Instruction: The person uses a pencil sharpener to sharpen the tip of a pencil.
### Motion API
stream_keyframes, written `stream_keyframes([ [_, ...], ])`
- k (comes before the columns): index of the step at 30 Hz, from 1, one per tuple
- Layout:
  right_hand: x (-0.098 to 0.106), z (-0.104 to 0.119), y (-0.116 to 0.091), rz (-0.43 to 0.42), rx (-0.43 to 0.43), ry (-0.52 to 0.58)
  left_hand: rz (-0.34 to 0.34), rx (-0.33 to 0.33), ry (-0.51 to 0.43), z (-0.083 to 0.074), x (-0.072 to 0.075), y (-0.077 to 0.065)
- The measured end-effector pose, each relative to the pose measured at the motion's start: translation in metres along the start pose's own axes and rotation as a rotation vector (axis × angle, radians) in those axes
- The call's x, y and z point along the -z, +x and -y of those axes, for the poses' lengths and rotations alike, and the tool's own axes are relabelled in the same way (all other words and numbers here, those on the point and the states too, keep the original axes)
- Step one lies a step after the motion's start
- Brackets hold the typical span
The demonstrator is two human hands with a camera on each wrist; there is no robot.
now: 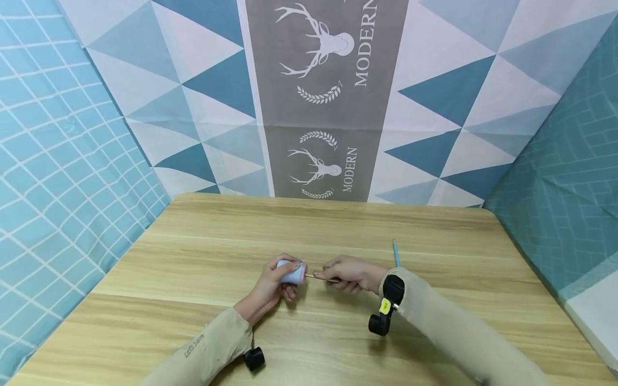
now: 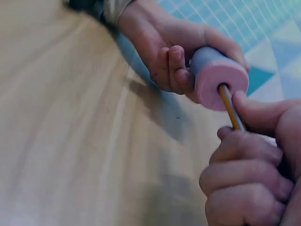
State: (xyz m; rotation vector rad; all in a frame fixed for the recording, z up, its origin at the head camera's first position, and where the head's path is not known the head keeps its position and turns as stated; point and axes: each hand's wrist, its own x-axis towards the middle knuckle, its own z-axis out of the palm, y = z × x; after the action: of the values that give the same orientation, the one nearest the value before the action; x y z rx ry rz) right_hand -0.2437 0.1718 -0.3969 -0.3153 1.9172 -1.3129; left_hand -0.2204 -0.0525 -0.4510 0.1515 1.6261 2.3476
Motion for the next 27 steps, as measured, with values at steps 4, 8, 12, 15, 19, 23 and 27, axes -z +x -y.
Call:
stream_keyframes([
  [4, 0.004, -0.002, 0.001, 0.063, -0.078, 0.079, 0.015, -0.013, 0.014, 0.000, 0.000, 0.001],
  [8, 0.001, 0.005, -0.008, -0.006, 0.035, -0.066, 0.019, -0.009, -0.003, -0.001, 0.001, 0.001],
  [12, -0.004, 0.011, -0.023, -0.193, 0.336, -0.443, 0.013, -0.001, -0.033, -0.001, 0.000, 0.001],
  [15, -0.009, 0.009, -0.031, -0.357, 0.623, -0.876, -0.001, 0.008, -0.050, 0.000, 0.000, 0.003],
  [19, -0.012, 0.001, -0.030, -0.568, 0.951, -1.364, -0.017, 0.011, -0.067, -0.001, 0.000, 0.005],
  [23, -0.013, -0.005, -0.020, -0.728, 1.139, -1.594, -0.021, 0.021, -0.087, -0.003, 0.000, 0.005],
  [27, -0.015, -0.008, -0.007, -0.877, 1.232, -1.699, -0.019, 0.041, -0.095, -0.004, 0.001, 0.003],
])
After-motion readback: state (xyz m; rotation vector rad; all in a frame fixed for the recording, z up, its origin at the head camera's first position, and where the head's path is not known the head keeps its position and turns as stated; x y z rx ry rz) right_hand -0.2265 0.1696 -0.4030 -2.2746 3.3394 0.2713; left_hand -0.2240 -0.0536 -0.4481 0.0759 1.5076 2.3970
